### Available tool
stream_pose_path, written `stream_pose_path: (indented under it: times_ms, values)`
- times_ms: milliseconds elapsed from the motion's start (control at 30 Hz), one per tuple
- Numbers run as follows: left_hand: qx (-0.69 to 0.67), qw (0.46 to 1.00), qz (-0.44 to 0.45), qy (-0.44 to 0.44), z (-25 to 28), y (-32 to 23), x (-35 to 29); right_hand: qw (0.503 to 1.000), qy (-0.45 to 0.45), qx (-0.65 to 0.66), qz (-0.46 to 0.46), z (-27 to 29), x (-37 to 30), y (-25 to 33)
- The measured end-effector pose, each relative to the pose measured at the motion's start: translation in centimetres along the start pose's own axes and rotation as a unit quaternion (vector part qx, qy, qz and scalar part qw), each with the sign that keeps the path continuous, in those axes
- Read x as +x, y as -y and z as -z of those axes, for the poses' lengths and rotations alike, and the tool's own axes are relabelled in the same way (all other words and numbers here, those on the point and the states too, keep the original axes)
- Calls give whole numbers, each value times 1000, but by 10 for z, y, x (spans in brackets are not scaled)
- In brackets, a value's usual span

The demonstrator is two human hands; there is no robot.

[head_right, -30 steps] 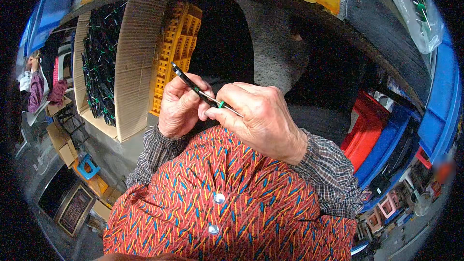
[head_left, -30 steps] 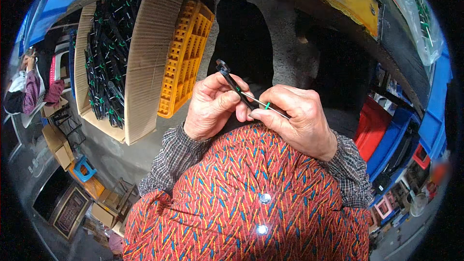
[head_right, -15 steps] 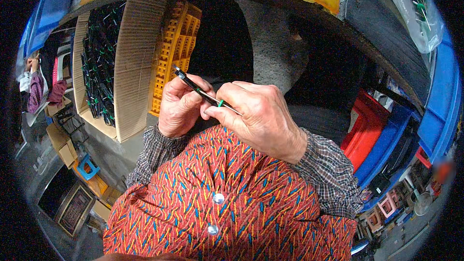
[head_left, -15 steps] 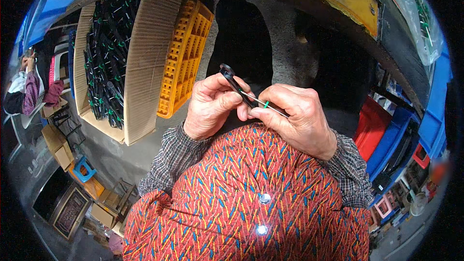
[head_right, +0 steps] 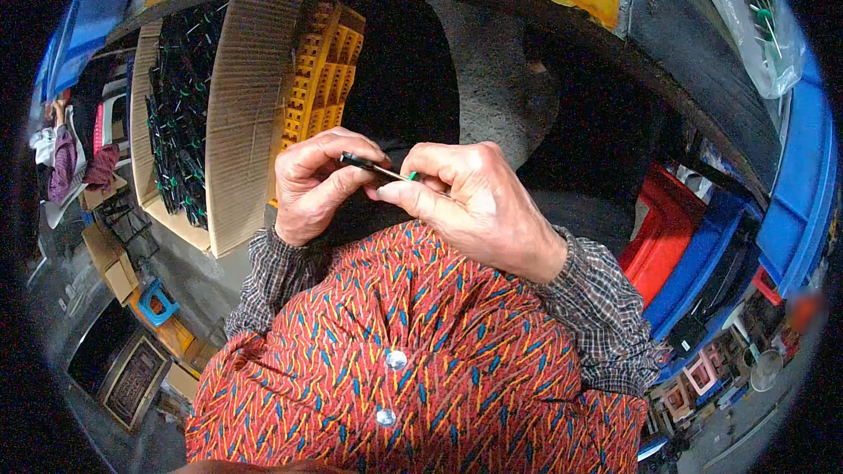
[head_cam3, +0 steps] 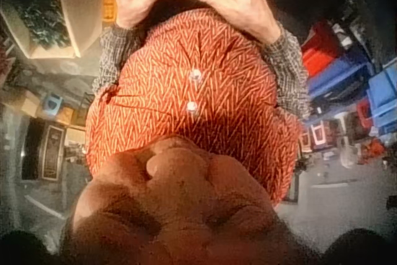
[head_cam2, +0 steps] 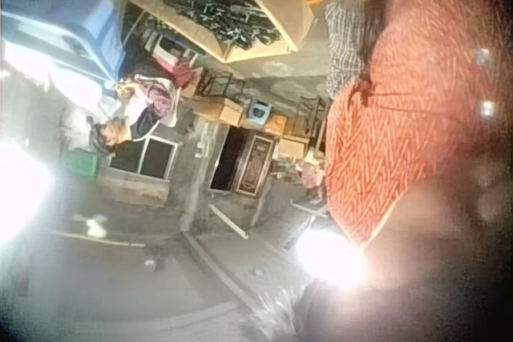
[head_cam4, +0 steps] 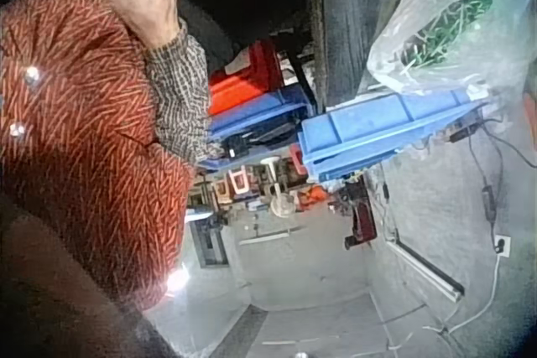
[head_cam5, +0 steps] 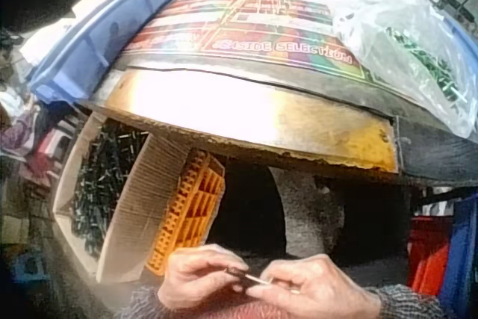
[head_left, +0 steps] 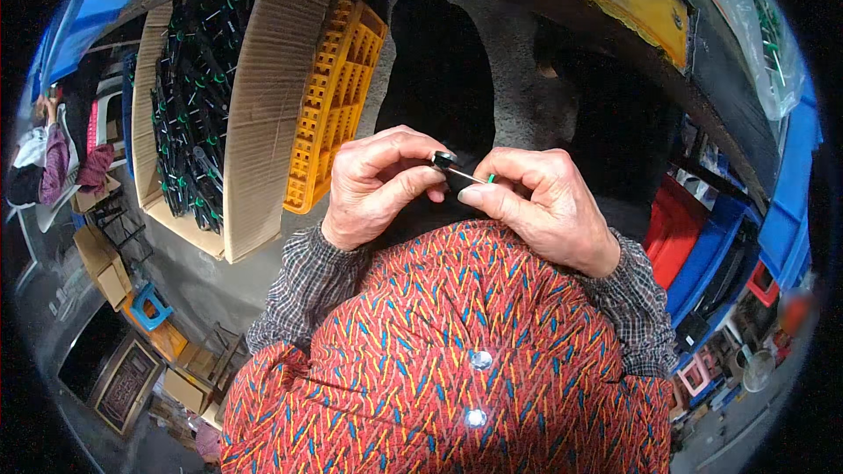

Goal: The person assembles small green plastic pins into circular black plastic components by hand.

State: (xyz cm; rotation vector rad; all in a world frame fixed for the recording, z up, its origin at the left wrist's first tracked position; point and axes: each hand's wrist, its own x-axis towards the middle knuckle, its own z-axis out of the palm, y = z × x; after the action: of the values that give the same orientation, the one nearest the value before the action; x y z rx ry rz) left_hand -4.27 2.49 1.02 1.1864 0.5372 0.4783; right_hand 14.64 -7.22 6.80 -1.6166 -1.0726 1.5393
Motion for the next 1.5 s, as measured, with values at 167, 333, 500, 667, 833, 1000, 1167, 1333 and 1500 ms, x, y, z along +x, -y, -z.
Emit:
stream_pose_path:
  times_ms: [167, 333, 500, 667, 833, 1000, 1167, 1333, 1500]
  values:
    - [130, 990, -27, 50, 6, -6, 4, 984, -49, -83, 153, -4, 2, -13]
    - [128, 991, 11, 46, 5, -7, 2, 918, -80, -302, 244, -3, 2, -9]
    - [110, 992, 35, 40, 3, -8, 1, 895, -97, -342, 270, -2, 2, -6]
    - [132, 989, 62, 38, 0, -12, 1, 872, -119, -385, 278, -4, 3, -11]
    - [148, 987, 54, 31, -1, -11, 1, 860, -126, -412, 273, -4, 2, -11]
    - [153, 986, 54, 25, -1, -10, 0, 857, -131, -413, 277, -5, 2, -10]
    - [94, 991, 90, 6, -2, -10, -2, 920, -106, -308, 220, -4, 1, -13]
    - [53, 997, 56, 1, -1, -5, -4, 983, -45, -123, 128, -2, 3, -13]
    - [72, 997, 11, 10, 2, -2, -3, 999, -9, 42, 10, -4, 3, -15]
